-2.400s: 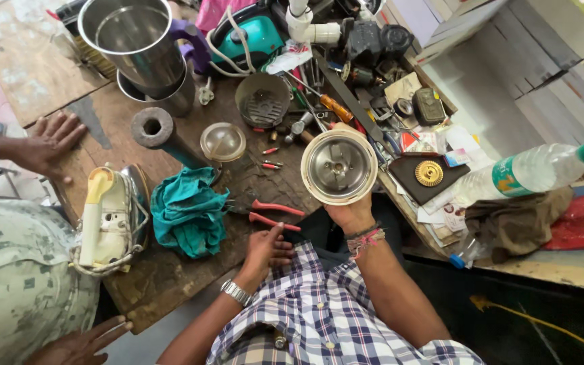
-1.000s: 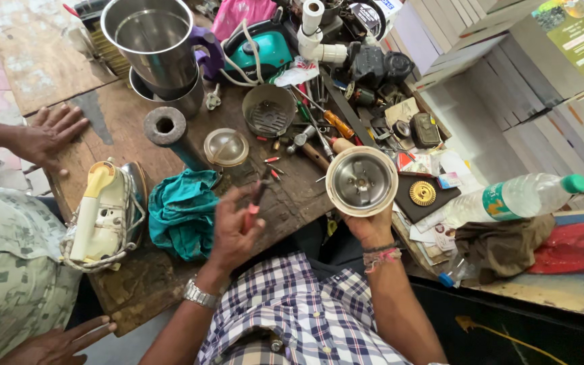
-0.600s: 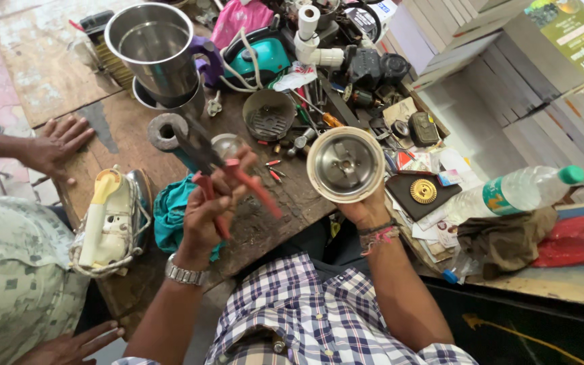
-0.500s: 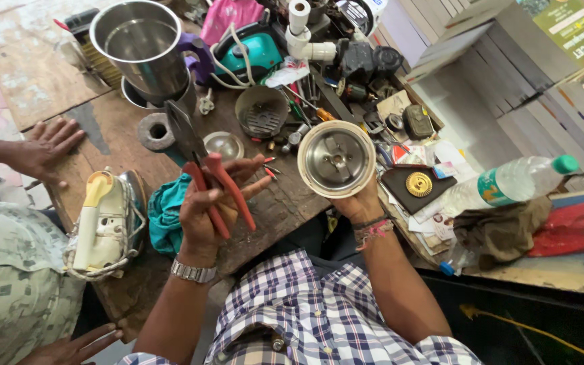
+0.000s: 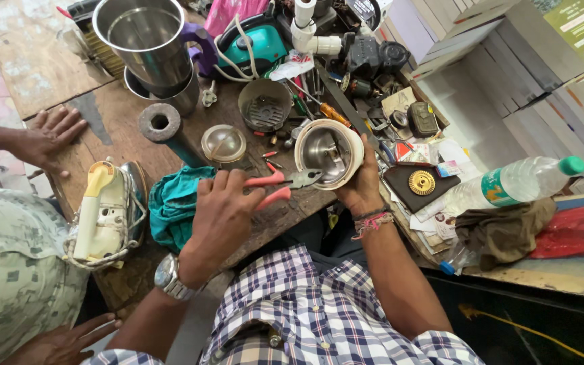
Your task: The person disassembles a small appliance, removes internal components, and uses pliers to adjust parts inside the housing. They then reassemble the unit and place it on the workbench.
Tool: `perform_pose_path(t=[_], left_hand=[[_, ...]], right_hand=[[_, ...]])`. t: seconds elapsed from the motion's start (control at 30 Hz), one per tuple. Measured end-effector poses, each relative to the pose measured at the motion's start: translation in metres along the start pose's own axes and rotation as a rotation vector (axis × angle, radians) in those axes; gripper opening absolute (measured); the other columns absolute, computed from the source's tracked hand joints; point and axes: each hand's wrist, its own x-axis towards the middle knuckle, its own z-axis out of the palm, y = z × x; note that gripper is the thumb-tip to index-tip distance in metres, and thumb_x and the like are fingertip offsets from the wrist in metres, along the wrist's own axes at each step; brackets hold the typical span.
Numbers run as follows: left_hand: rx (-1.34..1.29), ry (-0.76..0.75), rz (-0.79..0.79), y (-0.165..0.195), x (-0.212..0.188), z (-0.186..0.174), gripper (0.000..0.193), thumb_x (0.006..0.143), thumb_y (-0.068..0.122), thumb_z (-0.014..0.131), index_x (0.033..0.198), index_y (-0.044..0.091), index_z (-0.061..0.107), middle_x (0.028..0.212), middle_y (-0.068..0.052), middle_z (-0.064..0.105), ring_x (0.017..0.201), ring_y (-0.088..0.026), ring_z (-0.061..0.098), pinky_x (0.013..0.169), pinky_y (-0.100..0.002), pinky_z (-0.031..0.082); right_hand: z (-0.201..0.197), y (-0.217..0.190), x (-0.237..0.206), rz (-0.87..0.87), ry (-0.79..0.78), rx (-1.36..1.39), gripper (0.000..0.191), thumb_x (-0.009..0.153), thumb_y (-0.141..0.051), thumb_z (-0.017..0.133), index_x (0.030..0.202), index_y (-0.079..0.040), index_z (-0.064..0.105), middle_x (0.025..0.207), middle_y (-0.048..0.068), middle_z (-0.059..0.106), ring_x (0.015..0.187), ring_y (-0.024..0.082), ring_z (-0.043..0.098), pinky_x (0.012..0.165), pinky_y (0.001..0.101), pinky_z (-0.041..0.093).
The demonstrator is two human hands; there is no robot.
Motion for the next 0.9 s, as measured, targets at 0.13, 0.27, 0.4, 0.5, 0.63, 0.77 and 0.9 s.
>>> perform_pose_path(t=[0.13, 0.27, 0.4, 0.5, 0.63, 0.77, 0.9], left_hand=[[0.193, 0.035, 0.034, 0.004, 0.012, -0.005, 0.039, 0.077, 0.015, 0.070, 0.115, 0.018, 0.074, 0.125, -0.015, 0.059, 0.119, -0.032, 0.053, 0.101, -0.060, 0.031], [0.248, 0.046, 0.022, 0.005, 0.015, 0.000, 0.039, 0.084, 0.016, 0.070, 0.123, 0.023, 0.072, 0.146, -0.022, 0.048, 0.141, -0.041, 0.040, 0.108, -0.083, 0.008], [0.286, 0.028, 0.000, 0.003, 0.016, 0.007, 0.046, 0.084, 0.020, 0.069, 0.130, 0.022, 0.069, 0.153, -0.026, 0.044, 0.147, -0.044, 0.034, 0.105, -0.086, 0.000], [0.284, 0.016, -0.016, 0.002, 0.017, 0.010, 0.041, 0.088, 0.022, 0.067, 0.129, 0.022, 0.068, 0.155, -0.027, 0.043, 0.148, -0.045, 0.032, 0.103, -0.087, 0.001], [0.246, 0.058, -0.002, 0.001, 0.018, 0.010, 0.042, 0.087, 0.022, 0.067, 0.129, 0.020, 0.067, 0.155, -0.029, 0.043, 0.148, -0.045, 0.032, 0.102, -0.089, 0.002], [0.222, 0.024, -0.008, 0.000, 0.018, 0.009, 0.039, 0.086, 0.020, 0.069, 0.125, 0.019, 0.068, 0.154, -0.029, 0.042, 0.148, -0.047, 0.031, 0.099, -0.090, 0.003], [0.180, 0.001, -0.034, 0.000, 0.021, 0.009, 0.039, 0.085, 0.019, 0.069, 0.124, 0.019, 0.068, 0.151, -0.030, 0.042, 0.146, -0.049, 0.031, 0.097, -0.092, 0.002]], right_hand=[[-0.004, 0.002, 0.002, -0.008, 0.027, 0.017, 0.060, 0.100, -0.055, 0.052, 0.133, -0.006, 0.064, 0.130, 0.012, 0.068, 0.118, 0.029, 0.065, 0.107, 0.0493, 0.051], [-0.005, 0.001, 0.001, -0.036, 0.019, -0.003, 0.059, 0.102, -0.053, 0.052, 0.134, -0.004, 0.064, 0.130, 0.013, 0.068, 0.119, 0.028, 0.065, 0.108, 0.0474, 0.051], [0.000, 0.001, 0.000, -0.068, 0.012, -0.048, 0.058, 0.102, -0.050, 0.052, 0.134, -0.003, 0.062, 0.130, 0.013, 0.068, 0.120, 0.028, 0.065, 0.109, 0.0460, 0.051], [0.006, 0.003, -0.001, -0.111, -0.012, -0.087, 0.058, 0.102, -0.050, 0.051, 0.135, -0.003, 0.061, 0.130, 0.013, 0.069, 0.120, 0.027, 0.066, 0.109, 0.0454, 0.050], [0.011, 0.005, -0.003, -0.151, -0.006, -0.142, 0.056, 0.103, -0.049, 0.051, 0.135, -0.003, 0.060, 0.128, 0.013, 0.069, 0.118, 0.026, 0.066, 0.108, 0.0441, 0.051], [0.014, 0.006, -0.002, -0.161, -0.012, -0.152, 0.057, 0.104, -0.049, 0.051, 0.135, -0.003, 0.060, 0.128, 0.013, 0.069, 0.117, 0.026, 0.067, 0.107, 0.0430, 0.052], [0.014, 0.008, -0.002, -0.170, 0.010, -0.180, 0.058, 0.103, -0.050, 0.051, 0.135, -0.002, 0.060, 0.129, 0.013, 0.069, 0.118, 0.025, 0.067, 0.108, 0.0423, 0.052]])
